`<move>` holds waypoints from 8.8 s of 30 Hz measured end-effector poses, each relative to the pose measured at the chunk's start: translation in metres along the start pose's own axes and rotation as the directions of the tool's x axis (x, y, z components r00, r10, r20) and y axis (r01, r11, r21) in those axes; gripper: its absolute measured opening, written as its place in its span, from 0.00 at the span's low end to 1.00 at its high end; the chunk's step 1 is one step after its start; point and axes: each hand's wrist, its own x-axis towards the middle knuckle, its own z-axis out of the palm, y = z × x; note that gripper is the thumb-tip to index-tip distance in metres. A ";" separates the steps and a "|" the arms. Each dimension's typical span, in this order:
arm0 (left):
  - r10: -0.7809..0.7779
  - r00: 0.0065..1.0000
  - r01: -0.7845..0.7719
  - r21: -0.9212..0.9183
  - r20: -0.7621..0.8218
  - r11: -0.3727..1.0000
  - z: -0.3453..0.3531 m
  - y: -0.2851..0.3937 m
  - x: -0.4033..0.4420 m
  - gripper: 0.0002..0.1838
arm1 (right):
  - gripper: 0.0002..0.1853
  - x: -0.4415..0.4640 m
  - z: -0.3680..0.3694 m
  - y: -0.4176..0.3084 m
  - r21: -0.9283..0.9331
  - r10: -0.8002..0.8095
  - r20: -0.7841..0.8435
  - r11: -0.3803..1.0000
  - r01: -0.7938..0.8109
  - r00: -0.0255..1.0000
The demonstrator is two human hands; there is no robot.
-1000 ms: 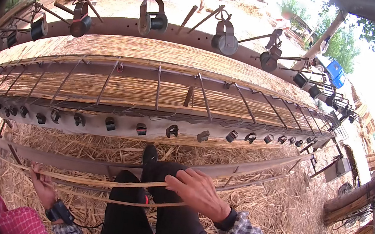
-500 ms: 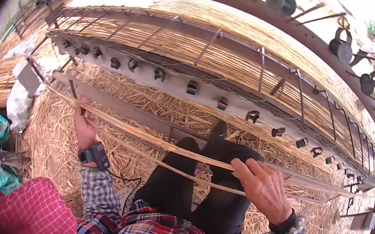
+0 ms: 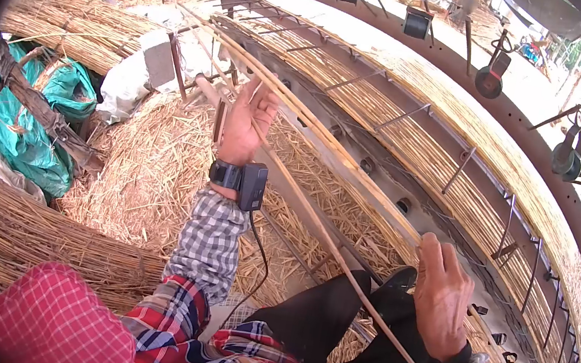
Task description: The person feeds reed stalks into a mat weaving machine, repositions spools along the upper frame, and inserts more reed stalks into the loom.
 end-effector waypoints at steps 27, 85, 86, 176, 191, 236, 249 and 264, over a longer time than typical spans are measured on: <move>-0.120 0.982 0.041 0.460 0.144 0.887 0.047 -0.067 -0.045 0.28 | 0.15 0.063 0.065 -0.016 0.037 0.032 -0.092 0.999 -0.029 0.995; -0.257 0.966 0.259 0.215 -0.035 0.942 0.030 -0.100 0.066 0.03 | 0.18 -0.053 -0.036 0.007 -0.233 0.319 -0.136 0.910 -0.344 0.938; -0.257 0.966 0.259 0.215 -0.038 0.942 0.029 -0.102 0.069 0.04 | 0.18 -0.058 -0.037 0.009 -0.271 0.330 -0.150 0.893 -0.360 0.932; -0.395 0.823 0.431 0.005 0.407 0.903 -0.026 -0.083 0.134 0.22 | 0.18 -0.106 -0.017 0.033 -0.158 0.316 -0.058 0.934 -0.321 0.947; -0.302 0.509 -0.105 0.407 0.806 0.907 0.224 -0.130 -0.175 0.33 | 0.17 -0.239 -0.077 0.036 -0.459 0.458 -0.420 0.637 -0.619 0.783; -0.612 -0.014 -0.462 0.538 0.791 0.706 0.115 -0.227 -0.357 0.09 | 0.08 -0.394 -0.207 0.205 0.984 0.978 -0.177 0.173 -0.047 -0.108; -0.573 -0.067 -0.514 0.464 0.816 0.721 0.101 -0.229 -0.364 0.16 | 0.10 -0.415 -0.258 0.349 0.994 0.942 -0.105 0.111 0.002 -0.319; -0.623 -0.124 -0.506 0.491 0.772 0.709 0.120 -0.233 -0.377 0.15 | 0.24 -0.404 -0.260 0.413 0.796 0.835 -0.396 0.104 -0.596 -0.383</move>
